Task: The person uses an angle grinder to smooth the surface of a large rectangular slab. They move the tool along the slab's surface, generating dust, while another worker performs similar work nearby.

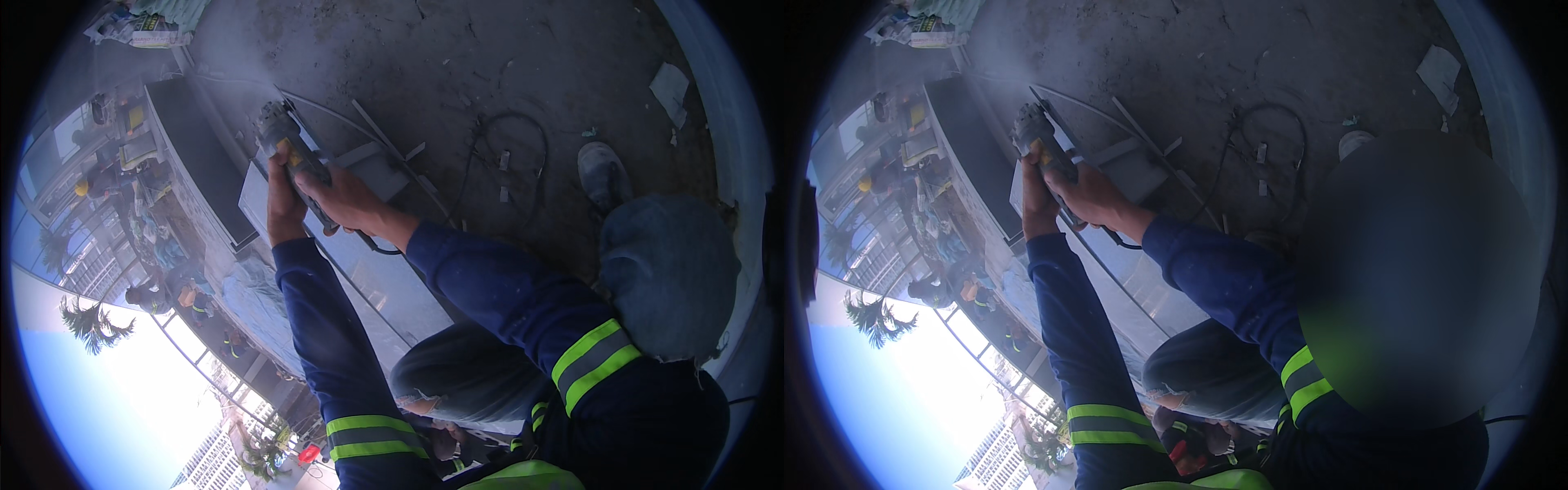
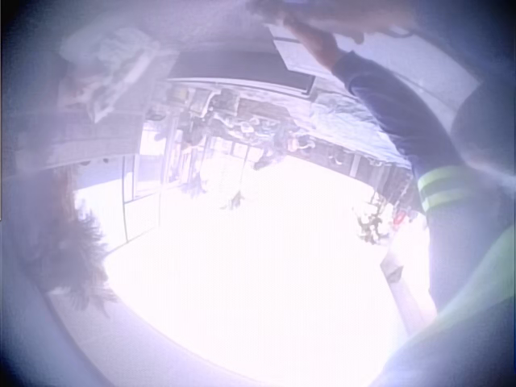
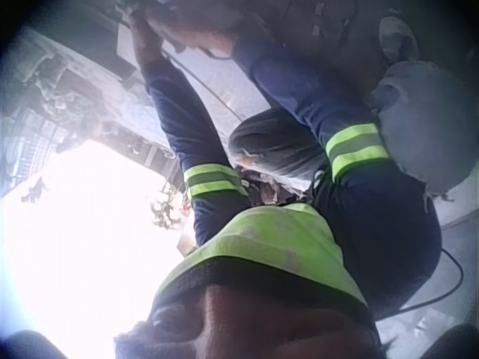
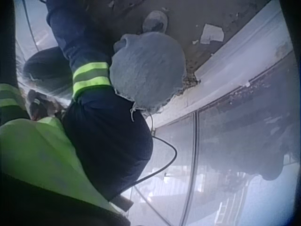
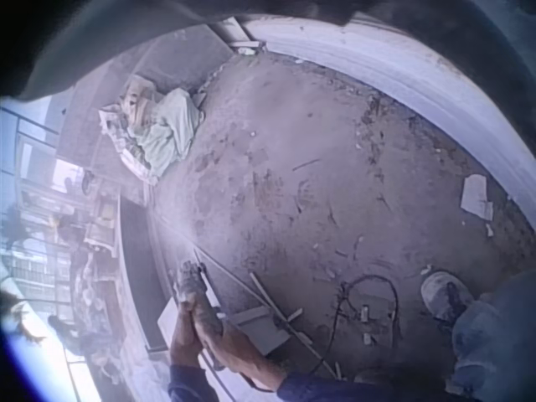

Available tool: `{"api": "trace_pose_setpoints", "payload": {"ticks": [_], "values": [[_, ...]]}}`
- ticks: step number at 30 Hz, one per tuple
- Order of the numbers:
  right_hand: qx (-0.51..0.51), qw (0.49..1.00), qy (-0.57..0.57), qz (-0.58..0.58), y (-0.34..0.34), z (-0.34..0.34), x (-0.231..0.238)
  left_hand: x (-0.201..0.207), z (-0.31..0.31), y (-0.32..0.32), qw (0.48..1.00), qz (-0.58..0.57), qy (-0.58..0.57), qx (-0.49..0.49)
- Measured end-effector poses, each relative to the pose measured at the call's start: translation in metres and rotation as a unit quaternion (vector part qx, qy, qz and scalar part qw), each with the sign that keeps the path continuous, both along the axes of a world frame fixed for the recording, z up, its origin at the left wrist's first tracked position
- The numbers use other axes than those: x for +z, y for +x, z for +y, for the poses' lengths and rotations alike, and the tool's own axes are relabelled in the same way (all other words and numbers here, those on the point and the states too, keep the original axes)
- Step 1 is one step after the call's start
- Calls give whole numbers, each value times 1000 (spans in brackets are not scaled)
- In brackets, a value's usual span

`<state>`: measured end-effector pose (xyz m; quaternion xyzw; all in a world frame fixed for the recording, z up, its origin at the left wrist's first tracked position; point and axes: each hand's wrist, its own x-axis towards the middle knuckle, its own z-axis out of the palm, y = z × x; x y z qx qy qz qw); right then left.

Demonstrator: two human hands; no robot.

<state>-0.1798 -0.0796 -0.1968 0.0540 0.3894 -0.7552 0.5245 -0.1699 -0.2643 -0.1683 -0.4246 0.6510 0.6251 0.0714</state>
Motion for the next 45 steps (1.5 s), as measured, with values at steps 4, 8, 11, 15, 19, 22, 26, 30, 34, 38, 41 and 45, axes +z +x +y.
{"api": "trace_pose_setpoints", "payload": {"ticks": [4, 8, 11, 15, 19, 22, 26, 30, 34, 38, 41, 45], "values": [[-16, 1000, 3, 3, 4, -2, 1, -1, -2, 3, 1000, -7, 2, -9], [-8, 1000, -1, 1, 2, -2, -2, -2, 0, 2, 1000, -11, 2, 6], [3, 1000, -20, -12, -2, -4, -4, -2, 2, 0, 1000, -16, -3, 16], [-9, 1000, -17, -21, -7, -10, -5, -4, 2, -4, 999, -1, -24, 36], [-20, 999, -30, -18, -11, -12, -6, -8, -3, -8, 999, 6, -17, 43], [-12, 999, -28, -15, -15, -13, -7, -11, -6, -10, 998, 14, -24, 51], [-9, 1000, -21, -13, -18, -20, -10, -11, -7, -14, 998, 7, -9, 63], [-3, 1000, -21, -12, -23, -26, -15, -11, -2, -19, 997, 13, -42, 67], [11, 999, -26, -17, -29, -32, -17, -10, -2, -23, 997, -1, -20, 79], [21, 999, -12, -21, -32, -33, -18, -13, -9, -25, 996, -9, -16, 84], [18, 999, -29, -29, -32, -33, -18, -15, -15, -24, 997, -13, -5, 79], [14, 999, -27, -29, -31, -29, -17, -14, -18, -23, 997, -27, -5, 77]]}}
